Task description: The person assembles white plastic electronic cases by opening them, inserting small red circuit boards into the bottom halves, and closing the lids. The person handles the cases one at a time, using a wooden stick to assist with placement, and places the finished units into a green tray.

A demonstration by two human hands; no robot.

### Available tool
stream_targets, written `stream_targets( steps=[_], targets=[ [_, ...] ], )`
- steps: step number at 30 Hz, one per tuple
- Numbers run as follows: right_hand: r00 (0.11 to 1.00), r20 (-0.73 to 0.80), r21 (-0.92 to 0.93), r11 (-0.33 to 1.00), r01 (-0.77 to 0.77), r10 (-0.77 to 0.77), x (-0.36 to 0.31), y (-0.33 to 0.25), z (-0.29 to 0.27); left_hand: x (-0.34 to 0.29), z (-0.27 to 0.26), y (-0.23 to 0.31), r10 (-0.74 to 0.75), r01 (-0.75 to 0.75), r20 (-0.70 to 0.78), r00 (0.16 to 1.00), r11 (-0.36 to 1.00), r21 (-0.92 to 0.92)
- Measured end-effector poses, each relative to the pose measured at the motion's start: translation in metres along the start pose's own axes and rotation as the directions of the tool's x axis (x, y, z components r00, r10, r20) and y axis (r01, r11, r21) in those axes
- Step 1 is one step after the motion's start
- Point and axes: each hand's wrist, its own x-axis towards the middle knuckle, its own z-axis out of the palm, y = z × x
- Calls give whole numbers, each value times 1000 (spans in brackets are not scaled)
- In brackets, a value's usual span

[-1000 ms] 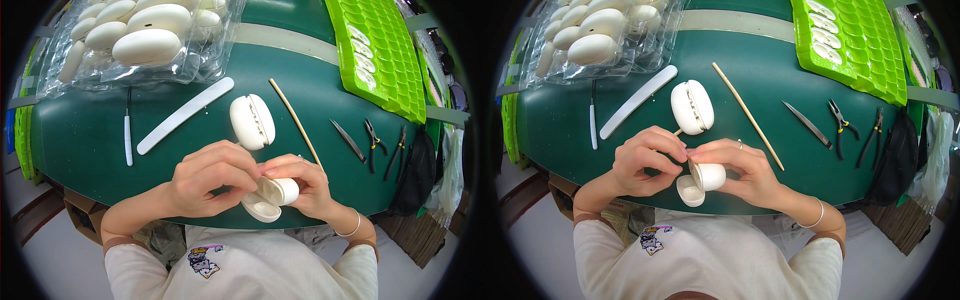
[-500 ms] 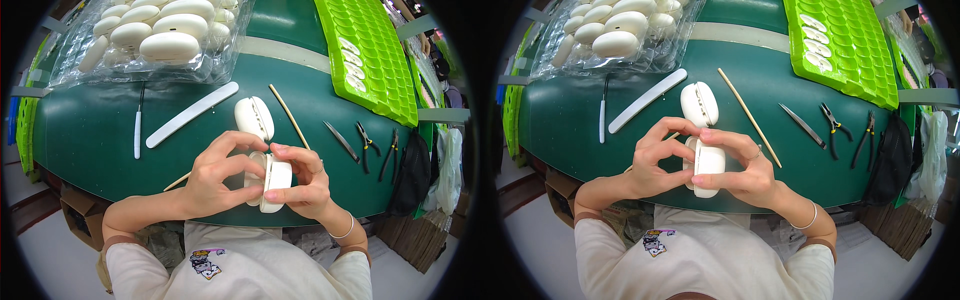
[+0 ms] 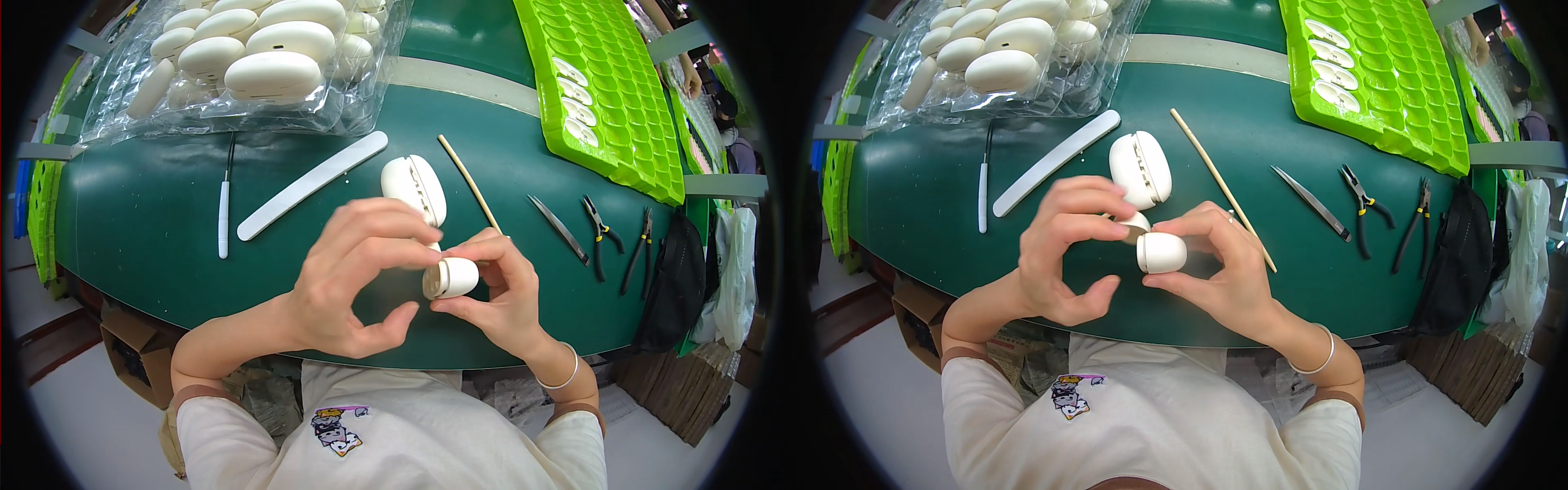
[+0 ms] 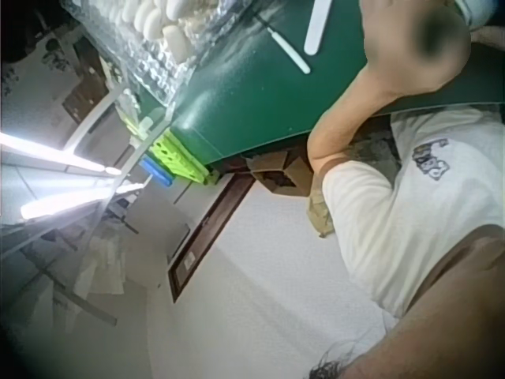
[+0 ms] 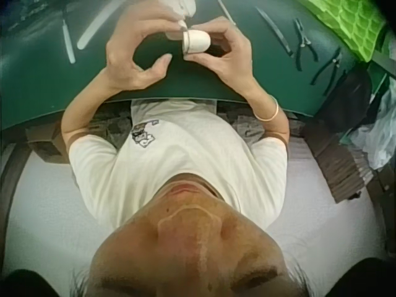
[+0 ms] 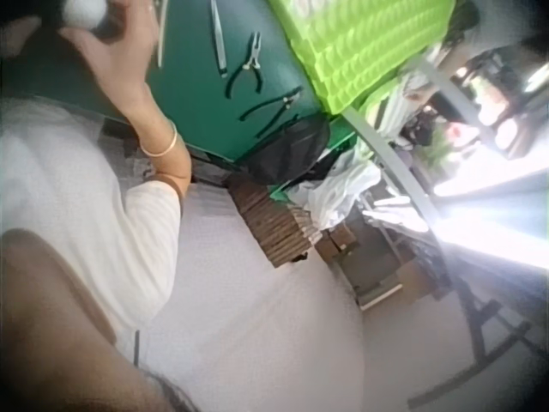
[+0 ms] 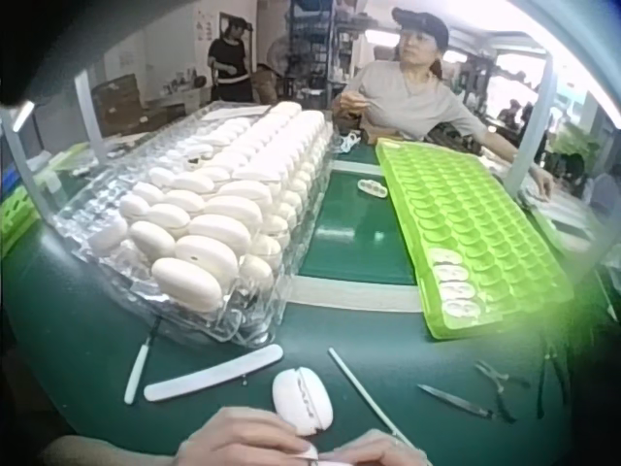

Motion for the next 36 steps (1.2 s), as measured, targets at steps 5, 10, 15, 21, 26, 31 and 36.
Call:
stream_targets(
  steps=[5,10,15,21,26,31,36],
  targets=[
    [932,-49,-351,879,322,-360,4,4,3,-8,9,9,-71,76,-75,995,995,57],
    [911,-55,-365,857,363,-409,4,7,3,-10,15,10,-101,107,-64,993,990,95],
    [917,-36,-371,858,356,-396,3,7,4,-13,15,8,-177,178,-32,984,983,51],
    [959,-24,-278,923,265,-283,-2,9,5,-11,9,3,-190,190,25,981,981,-22],
    [983,-49,-177,970,167,-178,-5,13,7,-11,10,0,-165,166,24,986,984,-59],
    [992,-7,-177,976,126,-130,-4,9,4,-10,9,2,-144,144,7,990,988,-58],
    [990,-103,143,983,113,-98,4,0,-7,8,-15,17,-74,73,-14,997,995,-69]
  ],
)
